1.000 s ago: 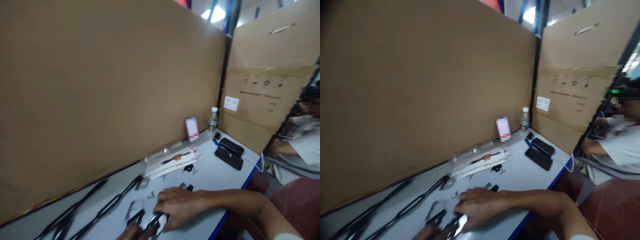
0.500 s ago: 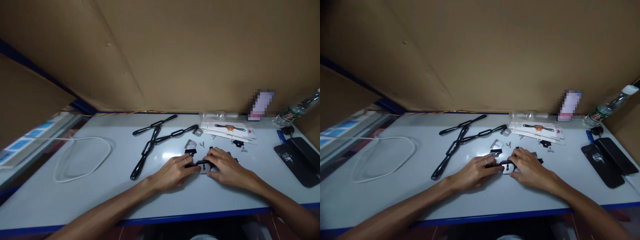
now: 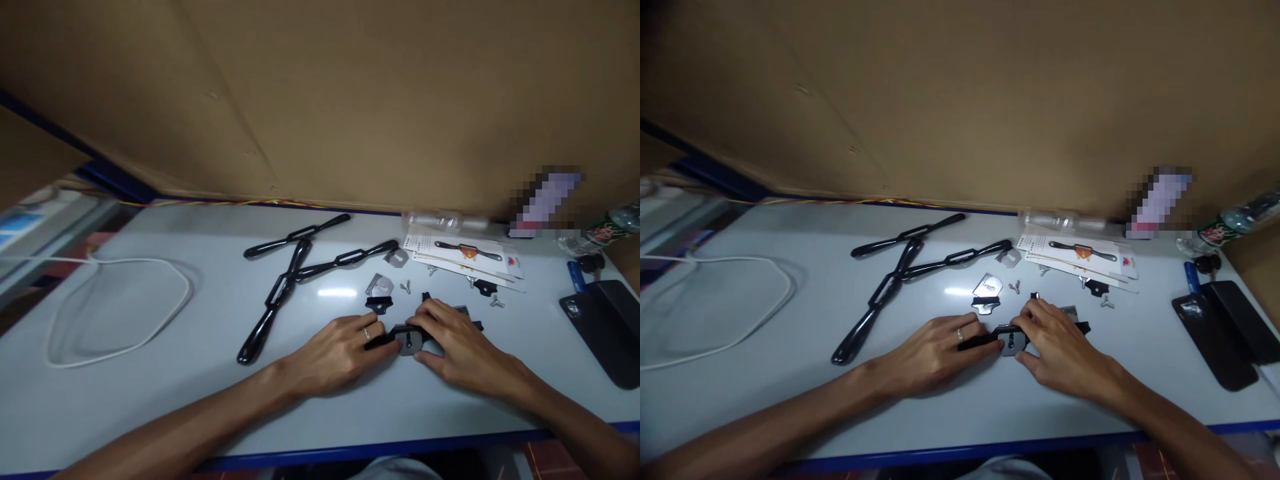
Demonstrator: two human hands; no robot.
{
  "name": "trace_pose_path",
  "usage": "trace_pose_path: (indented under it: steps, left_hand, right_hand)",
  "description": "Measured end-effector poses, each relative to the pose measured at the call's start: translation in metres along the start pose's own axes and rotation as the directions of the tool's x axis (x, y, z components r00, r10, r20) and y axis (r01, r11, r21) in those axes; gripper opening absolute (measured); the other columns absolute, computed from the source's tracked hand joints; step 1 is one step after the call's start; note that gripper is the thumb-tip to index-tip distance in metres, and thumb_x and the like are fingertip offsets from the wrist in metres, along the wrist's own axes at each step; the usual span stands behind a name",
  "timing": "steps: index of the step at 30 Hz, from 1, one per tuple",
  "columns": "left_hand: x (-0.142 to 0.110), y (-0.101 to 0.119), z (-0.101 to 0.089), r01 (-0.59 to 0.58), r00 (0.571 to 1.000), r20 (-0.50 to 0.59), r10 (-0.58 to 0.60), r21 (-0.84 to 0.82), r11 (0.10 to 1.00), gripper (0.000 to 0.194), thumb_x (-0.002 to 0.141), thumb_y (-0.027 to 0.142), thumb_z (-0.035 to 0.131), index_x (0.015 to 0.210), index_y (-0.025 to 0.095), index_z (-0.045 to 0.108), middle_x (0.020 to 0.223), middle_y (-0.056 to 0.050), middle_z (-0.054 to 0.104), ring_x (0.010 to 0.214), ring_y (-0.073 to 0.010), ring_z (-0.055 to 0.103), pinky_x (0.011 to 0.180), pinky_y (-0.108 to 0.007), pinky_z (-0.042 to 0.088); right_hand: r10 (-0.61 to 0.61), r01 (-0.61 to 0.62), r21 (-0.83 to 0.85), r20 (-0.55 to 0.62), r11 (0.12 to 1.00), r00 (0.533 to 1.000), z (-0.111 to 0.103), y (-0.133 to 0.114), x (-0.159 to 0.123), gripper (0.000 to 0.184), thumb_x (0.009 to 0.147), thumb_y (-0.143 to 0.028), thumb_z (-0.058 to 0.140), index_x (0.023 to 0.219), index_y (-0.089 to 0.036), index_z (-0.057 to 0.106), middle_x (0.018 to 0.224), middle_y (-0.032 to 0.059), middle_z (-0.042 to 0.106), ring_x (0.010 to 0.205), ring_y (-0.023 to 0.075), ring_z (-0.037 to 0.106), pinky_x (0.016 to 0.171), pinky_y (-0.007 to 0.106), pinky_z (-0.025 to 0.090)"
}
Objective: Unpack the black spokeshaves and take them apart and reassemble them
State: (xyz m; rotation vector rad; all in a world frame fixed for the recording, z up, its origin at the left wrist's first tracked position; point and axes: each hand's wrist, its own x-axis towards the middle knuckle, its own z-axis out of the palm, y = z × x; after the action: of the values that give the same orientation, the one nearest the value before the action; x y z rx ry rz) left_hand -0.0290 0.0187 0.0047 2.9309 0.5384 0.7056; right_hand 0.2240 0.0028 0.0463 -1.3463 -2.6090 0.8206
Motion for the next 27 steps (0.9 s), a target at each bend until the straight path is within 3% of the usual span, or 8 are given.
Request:
trace_pose_path:
  steps: [23,25,27]
  left_hand:
    - [0.002,0.002,0.000,-0.007,0.999,0.044,0.007,0.011,1.000,0.034,0.096,0.007,0.047,0.125,0.016,0.061,0.097,-0.008,0.062,0.084,-0.0207,0.059,0.064,-0.030,0.056]
    - [0.002,0.003,-0.001,0.001,0.999,0.041,0.000,-0.004,1.000,0.033,0.096,0.006,0.046,0.123,0.016,0.062,0.095,-0.008,0.062,0.082,-0.0202,0.059,0.063,-0.030,0.055]
    - [0.002,0.003,-0.002,0.011,0.999,0.047,-0.011,-0.012,1.000,0.035,0.095,0.004,0.045,0.123,0.017,0.062,0.095,-0.007,0.062,0.079,-0.0196,0.058,0.061,-0.029,0.053]
  right_hand:
    - [-0.018,0.018,-0.005,-0.007,1.000,1.000,-0.002,-0.001,0.000,0.031,0.085,-0.023,0.076,0.113,-0.018,0.064,0.115,0.0098,0.060,0.109,0.0261,0.058,0.096,0.043,0.048]
    - [-0.050,0.053,0.039,-0.083,0.998,0.995,-0.014,0.004,-0.002,0.034,0.086,-0.027,0.076,0.117,-0.019,0.064,0.115,0.0095,0.062,0.108,0.0256,0.059,0.094,0.042,0.048]
    - [-0.015,0.046,0.105,-0.278,0.993,0.961,-0.031,0.015,-0.007,0.025,0.091,-0.026,0.070,0.115,-0.021,0.066,0.111,0.0076,0.065,0.103,0.0225,0.061,0.090,0.038,0.049]
